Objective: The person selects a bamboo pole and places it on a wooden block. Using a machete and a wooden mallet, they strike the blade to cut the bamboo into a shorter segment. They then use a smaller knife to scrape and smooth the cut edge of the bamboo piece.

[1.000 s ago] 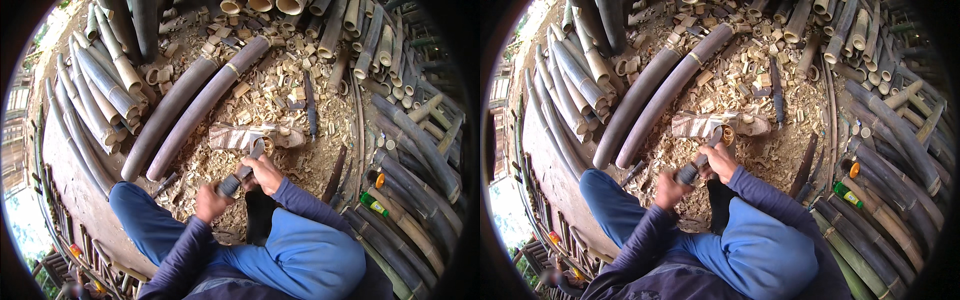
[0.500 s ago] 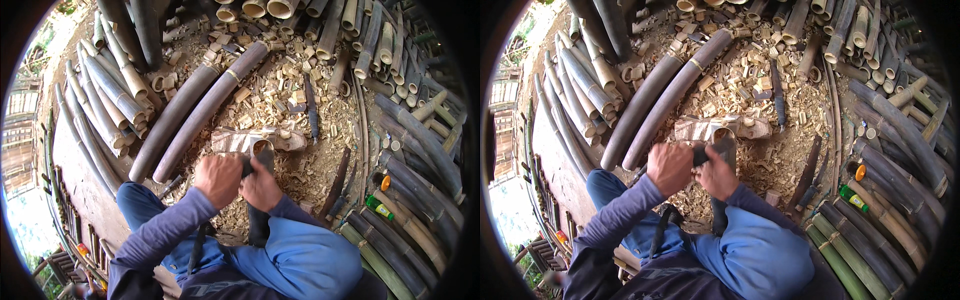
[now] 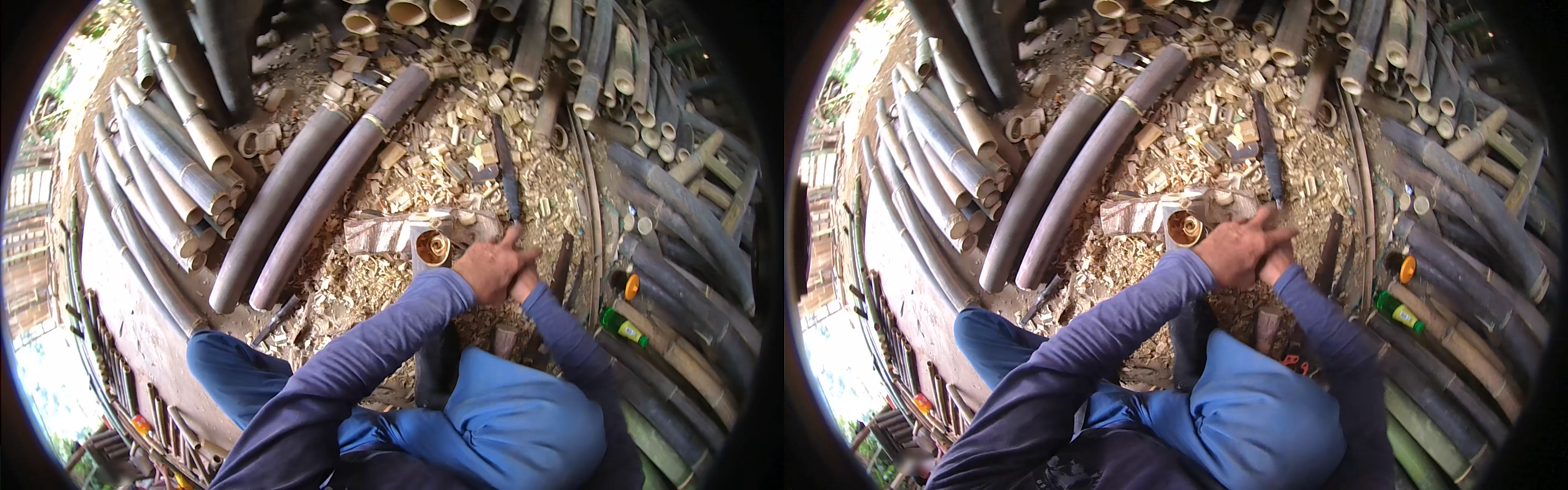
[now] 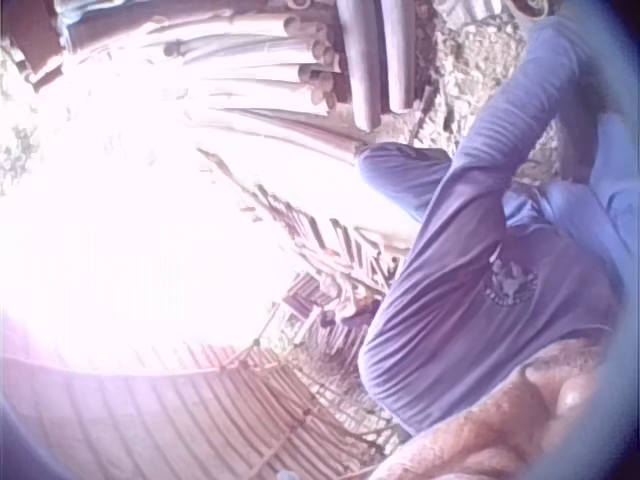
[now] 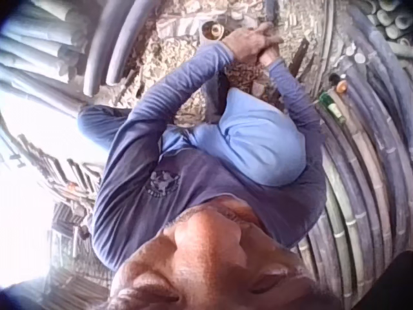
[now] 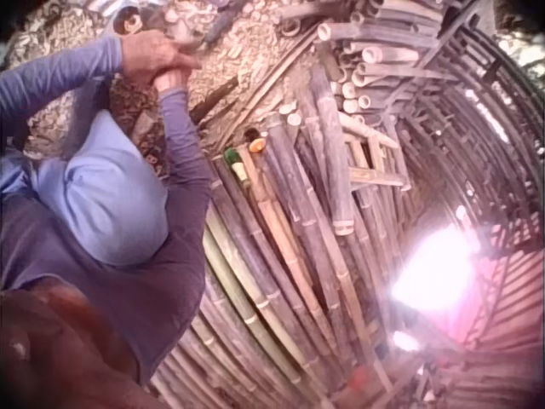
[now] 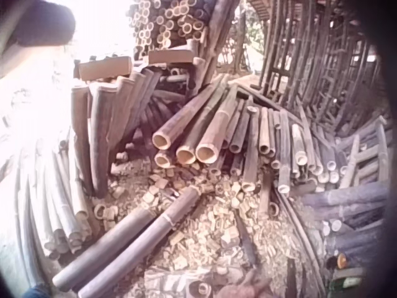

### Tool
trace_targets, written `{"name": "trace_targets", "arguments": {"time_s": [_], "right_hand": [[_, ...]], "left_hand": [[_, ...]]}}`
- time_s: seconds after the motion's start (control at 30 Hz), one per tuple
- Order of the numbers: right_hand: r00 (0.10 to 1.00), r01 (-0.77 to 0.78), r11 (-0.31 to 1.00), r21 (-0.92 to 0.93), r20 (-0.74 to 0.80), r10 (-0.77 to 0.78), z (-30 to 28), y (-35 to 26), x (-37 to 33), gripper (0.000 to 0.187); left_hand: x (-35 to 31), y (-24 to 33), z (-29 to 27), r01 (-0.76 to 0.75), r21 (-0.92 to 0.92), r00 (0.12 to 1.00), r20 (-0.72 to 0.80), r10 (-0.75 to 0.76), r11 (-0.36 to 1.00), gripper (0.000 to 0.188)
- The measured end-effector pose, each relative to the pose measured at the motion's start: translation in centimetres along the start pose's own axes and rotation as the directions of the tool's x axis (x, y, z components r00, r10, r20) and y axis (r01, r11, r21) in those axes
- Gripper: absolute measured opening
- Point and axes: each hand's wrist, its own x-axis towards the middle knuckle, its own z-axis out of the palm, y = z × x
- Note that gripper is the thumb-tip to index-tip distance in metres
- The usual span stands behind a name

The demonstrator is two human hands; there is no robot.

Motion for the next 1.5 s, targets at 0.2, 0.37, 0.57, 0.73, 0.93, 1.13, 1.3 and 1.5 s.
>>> {"name": "trace_targets", "arguments": {"time_s": [0.2, 0.37, 0.57, 0.73, 0.93, 1.13, 1.3, 1.5], "right_hand": [[0.982, 0.183, 0.946, -0.269, 0.000, -0.190, -7.1, 1.8, 2.3, 0.031], [0.953, 0.299, 0.873, -0.385, 0.070, -0.296, -16.7, -3.6, 4.4, 0.029], [0.933, 0.343, 0.710, -0.615, 0.133, -0.335, -18.2, -7.8, 8.0, 0.037], [0.927, 0.250, 0.968, 0.010, 0.287, -0.242, -15.9, -3.0, 7.0, 0.039], [0.901, -0.077, 0.824, 0.561, 0.394, -0.183, -9.5, -1.0, 1.8, 0.037], [0.933, -0.194, 0.607, 0.771, 0.335, -0.128, -4.5, -4.3, 0.5, 0.035], [0.975, -0.146, 0.372, 0.917, 0.198, -0.104, -1.4, -8.0, 1.1, 0.035], [0.976, -0.201, -0.115, 0.973, 0.209, 0.058, -2.7, -10.0, -3.4, 0.036]], "left_hand": [[-0.6, -0.5, -0.9, -0.069, -0.318, 0.895, -0.439, -0.082, 0.945, 0.087], [-2.1, -1.8, -1.0, -0.151, -0.439, 0.640, -0.726, -0.251, 0.886, 0.078], [-3.0, -2.7, -0.6, -0.145, -0.481, 0.318, -0.850, -0.419, 0.865, 0.092], [-2.0, -1.7, -0.6, 0.008, -0.548, 0.650, -0.632, -0.421, 0.836, 0.111], [-2.5, 0.9, -1.3, 0.225, -0.490, 0.916, -0.187, -0.354, 0.842, 0.106], [-4.5, -1.4, 0.4, 0.086, -0.417, 0.989, -0.076, -0.129, 0.905, 0.098], [-5.6, -2.8, -1.9, 0.121, -0.301, 0.972, 0.232, -0.050, 0.946, 0.105], [-11.9, -3.9, -4.0, -0.068, -0.300, 0.825, -0.553, -0.115, 0.952, 0.083]]}}
